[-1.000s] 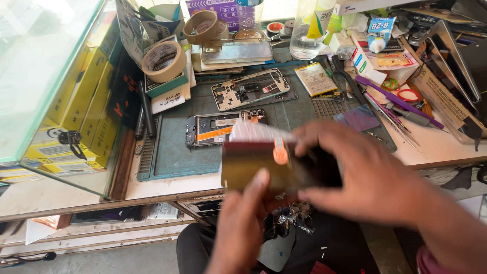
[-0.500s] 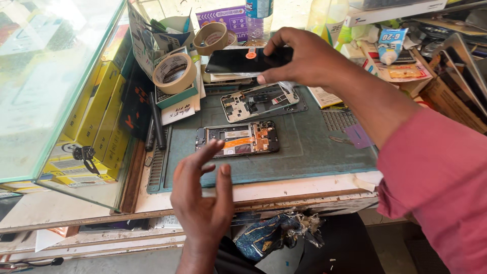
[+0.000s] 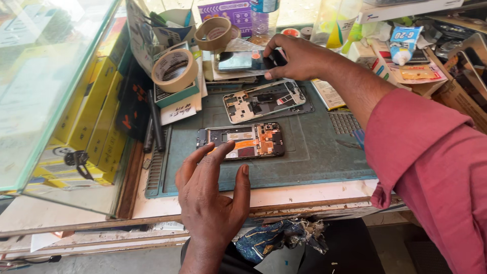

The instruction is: The person repairs a disassembled smartphone by applying adhesive tape to a flexible ribbon cable and securing it to the device's internal frame. They then place the phone on a workbench, remove a protective film from the back panel, and apply a small amount of adhesive from a tube to the device's edge.

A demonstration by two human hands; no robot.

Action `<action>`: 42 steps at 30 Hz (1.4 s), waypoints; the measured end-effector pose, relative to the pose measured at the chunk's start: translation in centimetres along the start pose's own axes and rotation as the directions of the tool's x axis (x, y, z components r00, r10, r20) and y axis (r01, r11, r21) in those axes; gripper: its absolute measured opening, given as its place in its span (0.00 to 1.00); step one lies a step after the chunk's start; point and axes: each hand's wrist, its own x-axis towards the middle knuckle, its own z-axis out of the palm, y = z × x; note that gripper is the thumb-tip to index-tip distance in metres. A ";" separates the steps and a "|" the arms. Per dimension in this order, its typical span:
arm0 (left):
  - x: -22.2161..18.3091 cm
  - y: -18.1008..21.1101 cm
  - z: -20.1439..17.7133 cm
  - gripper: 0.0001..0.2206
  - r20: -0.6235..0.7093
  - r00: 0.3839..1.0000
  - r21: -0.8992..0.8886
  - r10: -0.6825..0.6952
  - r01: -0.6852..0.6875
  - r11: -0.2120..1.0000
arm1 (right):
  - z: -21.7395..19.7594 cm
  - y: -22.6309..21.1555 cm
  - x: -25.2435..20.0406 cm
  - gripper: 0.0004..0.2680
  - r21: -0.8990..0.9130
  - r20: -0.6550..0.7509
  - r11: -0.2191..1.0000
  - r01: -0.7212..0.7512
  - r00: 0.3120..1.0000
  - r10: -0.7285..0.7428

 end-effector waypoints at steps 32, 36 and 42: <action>7.8 -6.1 -0.6 0.43 0.567 0.819 0.015 0.081 -0.109 0.994 | 3.3 -2.3 -30.5 0.09 0.124 -0.302 0.953 0.278 0.925 -0.231; 8.0 -5.2 -1.3 0.44 0.509 0.850 0.026 0.133 -0.170 0.985 | 4.9 -3.6 -30.0 0.08 0.162 -0.399 0.918 0.361 0.875 -0.273; 7.3 -3.3 -2.0 0.43 0.386 0.893 -0.070 0.232 -0.223 0.972 | 4.7 -5.9 -27.8 0.16 0.188 -0.541 0.937 0.293 0.827 -0.151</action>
